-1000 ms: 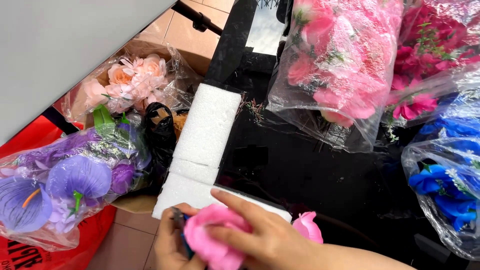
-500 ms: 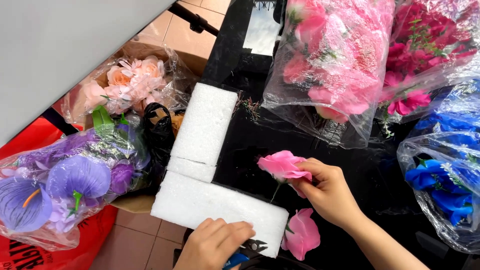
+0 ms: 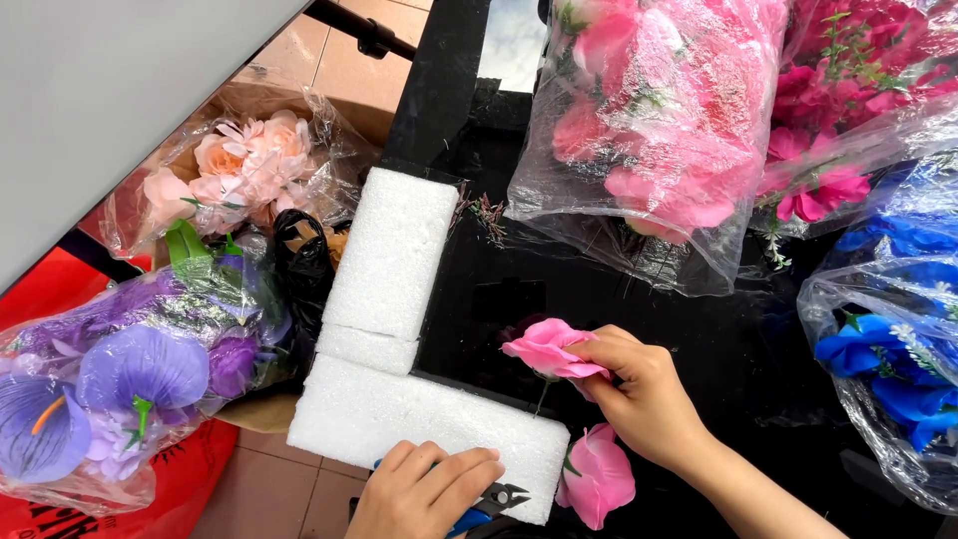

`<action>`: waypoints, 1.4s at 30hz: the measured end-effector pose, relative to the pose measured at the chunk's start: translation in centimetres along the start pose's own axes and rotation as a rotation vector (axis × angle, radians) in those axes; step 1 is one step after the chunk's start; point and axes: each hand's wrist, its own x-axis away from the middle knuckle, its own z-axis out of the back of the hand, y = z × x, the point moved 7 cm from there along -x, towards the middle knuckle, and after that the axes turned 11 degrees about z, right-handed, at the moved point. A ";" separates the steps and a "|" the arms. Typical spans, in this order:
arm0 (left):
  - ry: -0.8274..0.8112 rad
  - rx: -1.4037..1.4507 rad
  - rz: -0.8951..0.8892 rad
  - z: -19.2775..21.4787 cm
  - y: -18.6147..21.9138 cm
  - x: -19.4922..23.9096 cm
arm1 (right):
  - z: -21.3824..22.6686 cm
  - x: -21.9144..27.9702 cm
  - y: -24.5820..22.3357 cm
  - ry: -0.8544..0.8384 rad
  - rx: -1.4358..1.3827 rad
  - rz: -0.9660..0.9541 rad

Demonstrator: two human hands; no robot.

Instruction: Trimming the stems of artificial flowers using pliers on a work table

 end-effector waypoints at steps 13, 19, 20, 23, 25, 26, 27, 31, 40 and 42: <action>-0.024 0.002 -0.024 -0.2 -0.2 0.3 | 0.2 0.1 -0.3 0.002 0.056 0.078; -0.018 0.004 -0.020 -0.1 -0.2 0.2 | 0.1 0.3 -0.4 0.007 0.069 0.126; -0.015 -0.003 -0.019 -0.1 -0.2 0.1 | 0.0 0.3 -0.5 0.003 0.064 0.136; -0.008 -0.006 -0.024 -0.2 -0.2 0.1 | -0.1 0.3 -0.5 -0.005 0.043 0.124; -0.017 0.000 -0.023 -0.2 -0.2 0.1 | -0.1 0.2 -0.8 -0.008 0.038 0.113; -0.024 0.006 -0.023 -0.2 -0.2 0.1 | -0.1 0.1 -0.9 -0.012 0.033 0.101; -0.024 0.006 -0.022 -0.2 -0.2 0.1 | -0.1 0.1 -0.9 -0.013 0.033 0.101; -0.007 -0.018 -0.033 -0.3 -0.2 0.2 | -0.5 0.3 -0.8 -0.046 0.013 0.096; 0.032 -0.036 -0.035 -0.3 0.0 -0.1 | -0.4 0.6 -1.4 -0.092 -0.001 0.143; 0.046 -0.045 -0.034 -0.3 0.0 -0.1 | -0.5 0.6 -1.7 -0.106 -0.010 0.166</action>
